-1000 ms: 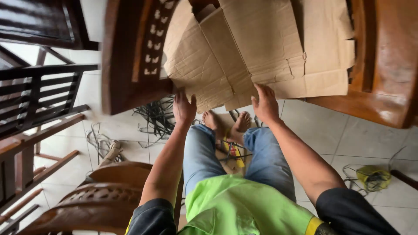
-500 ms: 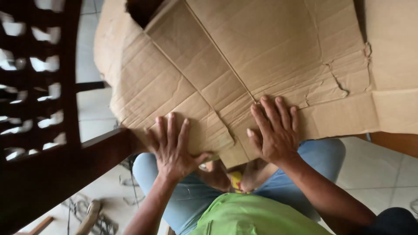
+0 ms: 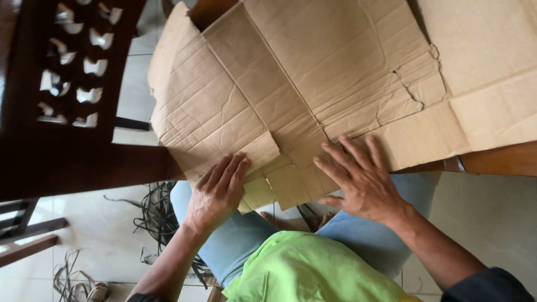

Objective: Wrapping a wooden chair seat with protective cardboard and securing it with plastic straps.

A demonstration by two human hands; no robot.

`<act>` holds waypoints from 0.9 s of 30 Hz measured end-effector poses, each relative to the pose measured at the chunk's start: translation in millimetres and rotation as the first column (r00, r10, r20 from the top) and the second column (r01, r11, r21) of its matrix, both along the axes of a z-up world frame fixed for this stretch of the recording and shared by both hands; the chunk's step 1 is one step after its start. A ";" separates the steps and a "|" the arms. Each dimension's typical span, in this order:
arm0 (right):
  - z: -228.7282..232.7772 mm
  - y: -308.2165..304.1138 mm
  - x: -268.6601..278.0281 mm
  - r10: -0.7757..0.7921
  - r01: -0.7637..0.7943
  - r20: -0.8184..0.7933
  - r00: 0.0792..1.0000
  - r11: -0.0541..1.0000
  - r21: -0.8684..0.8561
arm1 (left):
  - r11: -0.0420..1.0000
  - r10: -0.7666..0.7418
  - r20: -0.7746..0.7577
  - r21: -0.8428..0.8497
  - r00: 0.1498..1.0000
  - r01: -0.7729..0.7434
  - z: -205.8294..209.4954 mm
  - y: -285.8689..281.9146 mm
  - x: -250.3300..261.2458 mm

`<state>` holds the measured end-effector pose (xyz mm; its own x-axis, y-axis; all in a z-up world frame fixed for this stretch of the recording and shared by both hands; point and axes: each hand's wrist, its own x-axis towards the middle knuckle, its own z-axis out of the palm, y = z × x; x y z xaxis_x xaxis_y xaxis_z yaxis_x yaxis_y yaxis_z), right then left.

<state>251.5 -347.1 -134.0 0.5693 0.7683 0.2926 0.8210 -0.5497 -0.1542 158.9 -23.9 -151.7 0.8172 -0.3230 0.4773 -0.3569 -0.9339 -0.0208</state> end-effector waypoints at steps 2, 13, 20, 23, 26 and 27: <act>-5.5 -13.2 0.8 -0.030 0.031 0.037 0.999 0.999 -0.033 | 0.999 0.040 0.020 0.012 0.999 -0.041 -3.3 12.0 -3.7; -8.4 -27.3 22.4 -0.054 0.019 0.362 0.931 0.995 0.100 | 0.976 0.108 0.131 -0.203 0.985 -0.080 41.7 41.4 20.3; 47.5 -13.9 25.0 0.038 -0.080 0.166 0.985 0.963 0.256 | 0.990 0.110 0.106 -0.105 0.988 -0.099 93.9 55.2 51.3; 65.3 -37.6 23.1 -0.154 0.061 0.282 0.947 0.948 0.312 | 0.981 0.136 0.007 -0.139 0.991 -0.133 97.2 58.4 54.2; 60.3 -61.6 15.5 -0.410 0.327 0.301 0.861 0.899 0.291 | 0.974 0.141 -0.045 -0.175 0.989 -0.147 93.7 61.0 56.8; 56.7 -69.0 11.4 -0.539 0.491 0.271 0.798 0.841 0.226 | 0.969 0.150 -0.088 -0.187 0.985 -0.164 91.4 61.8 58.8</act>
<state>262.9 -416.1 -77.4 0.7288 0.3258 0.6022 0.4390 -0.8973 -0.0458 217.6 37.9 -60.3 0.8852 -0.0957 0.4553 -0.1995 -0.9622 0.1856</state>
